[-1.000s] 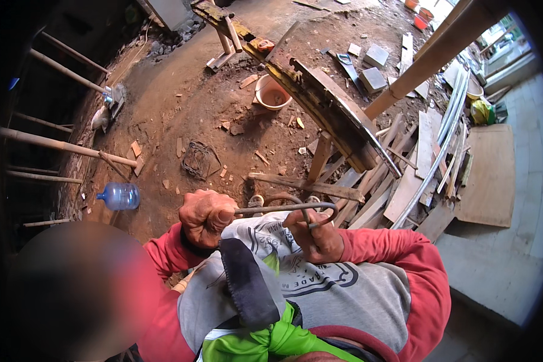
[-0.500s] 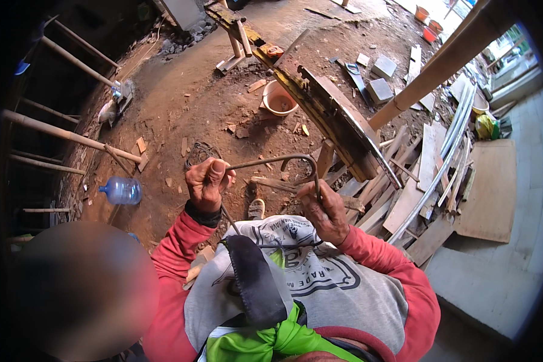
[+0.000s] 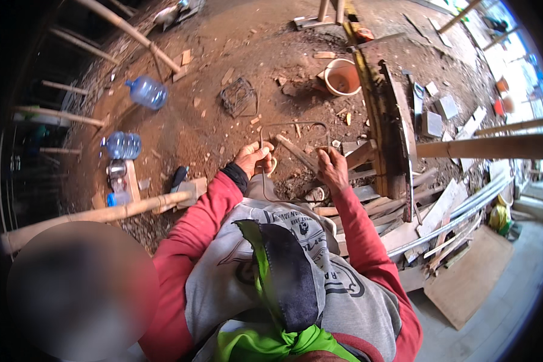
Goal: The person repeatedly bends a metal rod using a manual bending jig. They position the rod in the jig, pull the handle to bend it, and then remove it. This process is repeated multiple times throughout the clip.
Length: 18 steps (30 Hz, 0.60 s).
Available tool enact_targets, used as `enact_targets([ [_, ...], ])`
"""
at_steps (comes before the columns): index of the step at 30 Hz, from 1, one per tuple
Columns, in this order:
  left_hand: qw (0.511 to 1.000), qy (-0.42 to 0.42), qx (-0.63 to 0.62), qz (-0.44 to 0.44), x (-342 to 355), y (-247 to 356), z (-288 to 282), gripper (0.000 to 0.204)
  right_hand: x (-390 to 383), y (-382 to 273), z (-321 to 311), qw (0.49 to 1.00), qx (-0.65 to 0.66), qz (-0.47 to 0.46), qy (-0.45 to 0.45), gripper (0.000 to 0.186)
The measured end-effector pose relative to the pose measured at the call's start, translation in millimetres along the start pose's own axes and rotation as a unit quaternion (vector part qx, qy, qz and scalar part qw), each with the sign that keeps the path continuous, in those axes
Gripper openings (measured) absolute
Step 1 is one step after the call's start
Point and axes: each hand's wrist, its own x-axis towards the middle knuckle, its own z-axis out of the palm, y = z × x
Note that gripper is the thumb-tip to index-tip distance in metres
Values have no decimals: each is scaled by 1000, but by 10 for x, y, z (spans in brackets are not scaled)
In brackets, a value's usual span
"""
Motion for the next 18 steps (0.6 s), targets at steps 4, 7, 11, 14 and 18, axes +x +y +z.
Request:
enact_targets([
  [4, 987, 138, -69, -49, 64, -440, -641, 21, 108, 1175, 492, 975, -208, -60, 38, 42],
  [7, 960, 271, -61, -38, 384, -690, -1438, 14, -16, 2061, 465, 958, -272, -34, -85, 43],
  [11, 889, 384, -248, 4, 862, -734, -2974, 15, -515, 2599, 376, 863, -453, 98, -201, 18],
  [14, 899, 398, -185, 1, 1203, -395, -3549, 23, -839, 3096, 358, 689, -620, 69, -368, 17],
  [18, 932, 327, -144, -53, 1846, -11, -4075, 37, -956, 2685, 293, 817, -452, 281, -220, 24],
])
